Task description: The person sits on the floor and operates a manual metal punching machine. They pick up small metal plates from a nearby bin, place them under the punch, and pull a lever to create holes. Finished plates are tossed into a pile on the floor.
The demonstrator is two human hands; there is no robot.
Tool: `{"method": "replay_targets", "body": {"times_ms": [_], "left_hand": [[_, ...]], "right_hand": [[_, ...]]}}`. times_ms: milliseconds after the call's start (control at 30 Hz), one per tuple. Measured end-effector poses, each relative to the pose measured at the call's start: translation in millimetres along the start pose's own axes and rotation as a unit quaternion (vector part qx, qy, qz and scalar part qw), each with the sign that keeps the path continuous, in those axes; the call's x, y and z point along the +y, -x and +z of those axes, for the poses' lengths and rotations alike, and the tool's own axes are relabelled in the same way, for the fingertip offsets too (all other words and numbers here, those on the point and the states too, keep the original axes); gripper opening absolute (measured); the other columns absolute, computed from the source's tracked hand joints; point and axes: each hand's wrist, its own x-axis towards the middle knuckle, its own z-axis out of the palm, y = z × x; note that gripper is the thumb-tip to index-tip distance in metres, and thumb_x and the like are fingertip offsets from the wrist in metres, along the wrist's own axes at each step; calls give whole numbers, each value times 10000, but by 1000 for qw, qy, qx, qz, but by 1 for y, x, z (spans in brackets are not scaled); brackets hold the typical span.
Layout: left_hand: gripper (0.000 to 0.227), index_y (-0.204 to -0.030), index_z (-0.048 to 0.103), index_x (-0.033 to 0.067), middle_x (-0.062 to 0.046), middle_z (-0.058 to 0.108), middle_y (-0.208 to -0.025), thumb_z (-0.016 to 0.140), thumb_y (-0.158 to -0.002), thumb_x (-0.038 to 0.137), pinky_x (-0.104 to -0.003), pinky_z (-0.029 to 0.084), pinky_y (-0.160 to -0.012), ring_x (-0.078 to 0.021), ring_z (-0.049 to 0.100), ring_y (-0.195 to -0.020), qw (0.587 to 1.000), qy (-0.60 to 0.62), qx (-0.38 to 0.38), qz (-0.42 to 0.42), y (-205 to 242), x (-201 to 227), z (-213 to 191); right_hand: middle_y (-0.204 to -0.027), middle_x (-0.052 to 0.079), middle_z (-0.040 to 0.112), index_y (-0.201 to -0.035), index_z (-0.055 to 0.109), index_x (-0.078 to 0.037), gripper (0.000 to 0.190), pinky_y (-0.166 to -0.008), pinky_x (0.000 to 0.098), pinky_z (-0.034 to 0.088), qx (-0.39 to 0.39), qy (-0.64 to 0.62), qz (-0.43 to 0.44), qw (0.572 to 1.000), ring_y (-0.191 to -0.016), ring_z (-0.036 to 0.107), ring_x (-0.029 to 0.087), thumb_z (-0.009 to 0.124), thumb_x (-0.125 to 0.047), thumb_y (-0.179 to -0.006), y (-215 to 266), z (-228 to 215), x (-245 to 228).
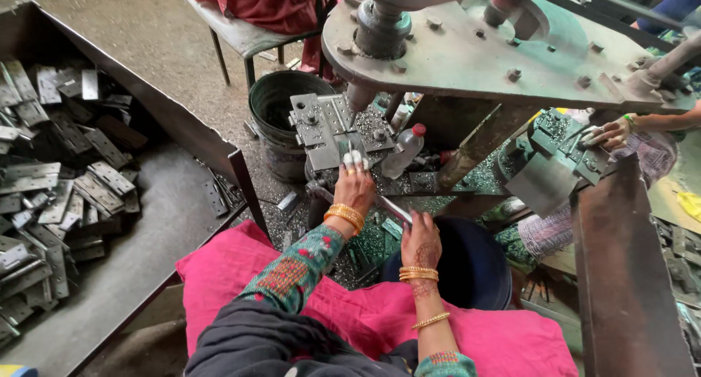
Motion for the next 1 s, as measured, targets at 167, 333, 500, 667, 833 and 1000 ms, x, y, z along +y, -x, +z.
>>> {"method": "replay_targets", "body": {"times_ms": [167, 333, 500, 667, 833, 1000], "left_hand": [[352, -1192, 710, 16, -199, 653, -1350, 502, -989, 214, -440, 461, -1054, -327, 567, -1298, 945, 191, -251, -85, -13, -17, -4], [323, -1097, 745, 26, -200, 624, -1367, 540, -922, 204, -499, 327, -1138, -351, 494, -1342, 987, 95, -122, -48, -8, -12, 10], [402, -1191, 723, -31, -223, 631, -1351, 503, -948, 202, -494, 307, -1151, -362, 501, -1329, 992, 76, -78, -60, -20, -16, 39], [401, -1150, 715, -36, -258, 622, -1329, 510, -917, 217, -509, 300, -1145, -410, 493, -1324, 984, 121, -112, -68, -31, -20, 48], [393, -1153, 707, -61, -276, 619, -1331, 477, -961, 193, -518, 273, -1190, -411, 507, -1330, 983, 110, -128, -79, -36, -22, 55], [444, -1214, 686, -116, -276, 632, -1293, 463, -962, 173, -498, 299, -1171, -403, 523, -1301, 983, 121, -41, -129, -39, -17, 68]], "right_hand": [[-1193, 157, 663, -1208, 687, -86, 380, -878, 484, 499, 30, 56, -42, 997, -1027, 644, 372, 722, -180, -842, -1, 8, 2], [-1035, 69, 720, -1074, 712, -127, 218, -911, 478, 493, -11, 178, -31, 983, -1029, 667, 303, 655, -212, -881, -14, 17, -1], [-987, 69, 724, -987, 687, -106, 148, -839, 457, 532, -33, 227, -63, 971, -972, 694, 282, 568, -165, -919, -20, 20, 0], [-976, 81, 718, -1032, 670, -108, 166, -740, 434, 558, -53, 267, -80, 959, -900, 705, 289, 546, -158, -935, -23, 13, -6], [-977, 89, 714, -1075, 663, -101, 189, -730, 440, 564, -56, 280, -87, 954, -876, 709, 293, 547, -157, -936, -18, 31, 5], [-948, 182, 697, -1199, 609, -42, 306, -676, 461, 598, -132, 194, -33, 971, -844, 725, 380, 561, -96, -902, 19, 76, 28]]}}
